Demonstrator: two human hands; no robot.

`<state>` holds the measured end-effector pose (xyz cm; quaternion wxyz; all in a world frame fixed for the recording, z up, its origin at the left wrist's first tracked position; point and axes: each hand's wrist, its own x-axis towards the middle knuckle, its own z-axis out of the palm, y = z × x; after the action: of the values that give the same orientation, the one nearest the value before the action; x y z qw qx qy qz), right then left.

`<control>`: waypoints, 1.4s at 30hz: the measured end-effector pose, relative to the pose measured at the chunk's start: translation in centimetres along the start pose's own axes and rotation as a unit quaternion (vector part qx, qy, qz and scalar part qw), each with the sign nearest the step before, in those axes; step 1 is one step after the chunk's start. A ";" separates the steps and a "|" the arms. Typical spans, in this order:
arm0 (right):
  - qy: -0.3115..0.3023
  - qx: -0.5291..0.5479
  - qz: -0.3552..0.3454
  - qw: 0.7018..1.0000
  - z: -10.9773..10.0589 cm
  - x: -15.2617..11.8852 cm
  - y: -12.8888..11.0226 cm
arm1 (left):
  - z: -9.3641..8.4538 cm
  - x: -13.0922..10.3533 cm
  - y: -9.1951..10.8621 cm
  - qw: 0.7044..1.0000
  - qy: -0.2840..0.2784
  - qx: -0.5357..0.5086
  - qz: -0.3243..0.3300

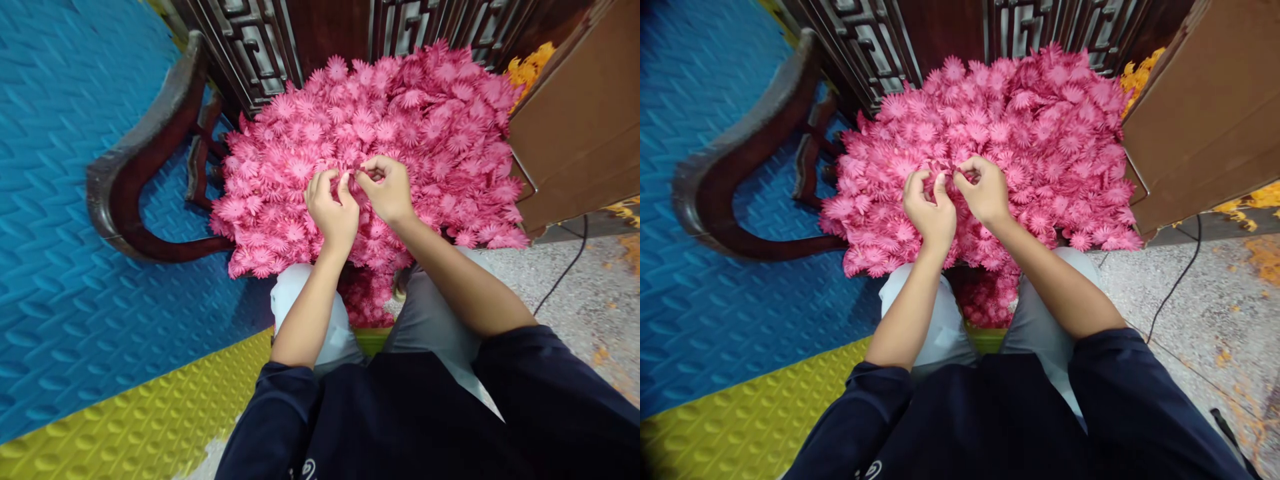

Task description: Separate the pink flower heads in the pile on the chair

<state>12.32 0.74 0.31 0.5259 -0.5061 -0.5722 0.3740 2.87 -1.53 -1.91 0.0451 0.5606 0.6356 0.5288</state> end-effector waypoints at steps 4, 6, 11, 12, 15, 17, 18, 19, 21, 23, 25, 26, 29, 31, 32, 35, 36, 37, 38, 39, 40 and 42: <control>0.009 -0.012 0.002 1.000 0.5 -0.2 0.3 | -0.2 -0.3 0.4 0.999 -0.021 0.026 -0.016; 0.025 -0.010 0.005 1.000 0.4 0.6 1.3 | -0.4 -0.9 1.1 0.999 -0.018 0.030 -0.006; 0.144 0.009 0.080 0.986 -2.6 4.5 4.0 | -0.9 -2.0 2.8 0.999 -0.024 0.016 0.045; 0.130 0.010 0.081 0.988 -3.4 5.0 4.2 | -0.9 -1.8 2.6 0.999 -0.016 0.016 0.036; 0.105 0.016 0.074 0.992 -4.6 4.9 3.7 | -1.2 0.2 1.2 0.999 0.000 0.034 -0.009; 0.085 0.029 0.080 0.993 -4.3 4.0 3.0 | -1.8 1.9 0.0 0.997 0.029 0.052 -0.044; 0.070 0.029 0.081 0.994 -4.0 3.6 2.7 | -2.2 2.5 -0.5 0.995 0.046 0.060 -0.064; 0.056 0.027 0.083 0.995 -3.6 3.2 2.4 | -2.5 3.0 -0.9 0.993 0.057 0.069 -0.081; 0.037 0.023 0.091 0.995 -2.9 2.6 2.0 | -3.0 3.6 -1.4 0.989 0.063 0.088 -0.101; 0.028 0.023 0.099 0.994 -2.5 2.3 1.7 | -3.1 3.7 -1.6 0.988 0.051 0.107 -0.102; 0.021 0.026 0.102 0.994 -2.3 2.2 1.4 | -2.9 3.4 -1.5 0.987 0.041 0.125 -0.094; 0.017 0.029 0.103 0.994 -2.3 2.1 1.3 | -2.8 3.3 -1.4 0.987 0.039 0.131 -0.087; 0.004 0.047 0.115 0.992 -2.3 1.8 1.0 | -2.6 3.0 -1.2 0.988 0.049 0.130 -0.066; -0.005 0.059 0.128 0.990 -2.2 1.7 0.8 | -2.5 2.9 -1.1 0.989 0.052 0.120 -0.063; -0.009 0.066 0.135 0.989 -2.2 1.6 0.7 | -2.5 2.9 -1.1 0.990 0.051 0.117 -0.065; -0.019 0.091 0.164 0.982 -1.9 1.3 0.5 | -2.5 3.0 -1.0 0.988 0.067 0.112 -0.084; -0.019 0.105 0.178 0.978 -1.8 1.2 0.5 | -2.6 3.0 -0.9 0.986 0.082 0.114 -0.090; -0.019 0.119 0.192 0.974 -1.7 1.1 0.5 | -2.6 2.9 -0.8 0.983 0.102 0.117 -0.093; -0.018 0.133 0.205 0.969 -1.6 1.0 0.5 | -2.7 2.9 -0.7 0.981 0.122 0.121 -0.090; -0.017 0.145 0.216 0.965 -1.5 1.0 0.6 | -2.7 2.7 -0.5 0.979 0.135 0.125 -0.081; -0.017 0.152 0.222 0.963 -1.4 0.9 0.5 | -2.7 2.5 -0.2 0.980 0.138 0.126 -0.066; -0.027 0.152 0.215 0.964 -1.3 1.0 0.4 | -2.7 2.0 0.4 0.988 0.100 0.112 -0.023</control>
<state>13.70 1.66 0.38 0.4881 -0.5213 -0.4001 0.5744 0.62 -1.80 0.63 -0.0698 0.4914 0.7052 0.5063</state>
